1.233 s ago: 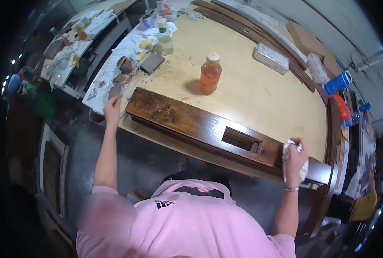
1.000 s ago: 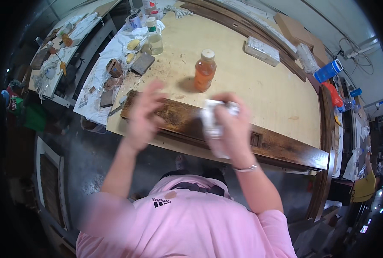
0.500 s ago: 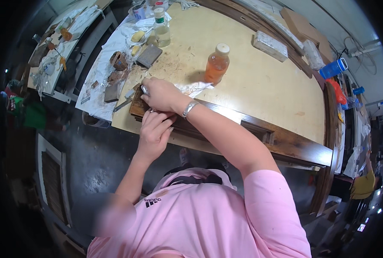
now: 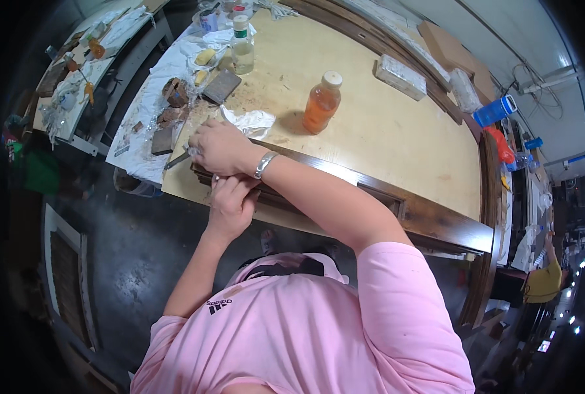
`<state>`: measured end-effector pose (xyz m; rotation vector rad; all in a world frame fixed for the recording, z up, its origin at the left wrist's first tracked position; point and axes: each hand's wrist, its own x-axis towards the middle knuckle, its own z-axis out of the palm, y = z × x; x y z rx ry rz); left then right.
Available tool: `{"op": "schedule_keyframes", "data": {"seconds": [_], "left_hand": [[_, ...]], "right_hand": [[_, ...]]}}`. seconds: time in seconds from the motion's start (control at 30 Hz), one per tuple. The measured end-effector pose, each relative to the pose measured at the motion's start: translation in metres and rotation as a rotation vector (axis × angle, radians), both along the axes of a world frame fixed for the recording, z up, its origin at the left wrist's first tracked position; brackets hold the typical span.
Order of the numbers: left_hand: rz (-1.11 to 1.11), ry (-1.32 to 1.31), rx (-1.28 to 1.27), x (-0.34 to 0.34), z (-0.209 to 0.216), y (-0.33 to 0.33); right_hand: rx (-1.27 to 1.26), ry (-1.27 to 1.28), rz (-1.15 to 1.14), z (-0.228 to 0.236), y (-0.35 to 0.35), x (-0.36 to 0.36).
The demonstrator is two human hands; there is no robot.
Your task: The person applies a liquid from a bottle to a cloth and then uses the cloth to polish and wipe down a dark-colored wooden furniture component, alternating between applying the liquid and scrubbing the surface.
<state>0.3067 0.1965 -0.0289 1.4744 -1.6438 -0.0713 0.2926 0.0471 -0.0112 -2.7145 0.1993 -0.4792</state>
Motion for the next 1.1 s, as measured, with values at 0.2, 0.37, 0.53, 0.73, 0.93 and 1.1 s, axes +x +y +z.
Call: {"op": "schedule_keyframes", "data": {"seconds": [0.2, 0.37, 0.53, 0.73, 0.93, 1.1], "left_hand": [[-0.049, -0.007, -0.019, 0.006, 0.003, -0.003], [-0.023, 0.232, 0.018, 0.005, 0.009, -0.001], [-0.147, 0.978, -0.063, 0.008, 0.009, -0.004], [-0.067, 0.502, 0.354, 0.044, 0.072, -0.007], [-0.257, -0.276, 0.256, -0.039, 0.050, -0.059], [-0.450, -0.383, 0.224, -0.143, 0.043, -0.043]], "right_hand": [[0.182, 0.294, -0.624, 0.007, -0.080, -0.036], [1.108, -0.247, -0.395, 0.057, -0.014, -0.074], [0.833, -0.268, -0.048, 0.057, 0.056, -0.117], [0.281, 0.144, -0.597, 0.071, 0.033, -0.292], [0.116, 0.455, -0.735, 0.039, 0.028, -0.400], [0.031, 0.342, -0.727, 0.037, 0.035, -0.396]]}}
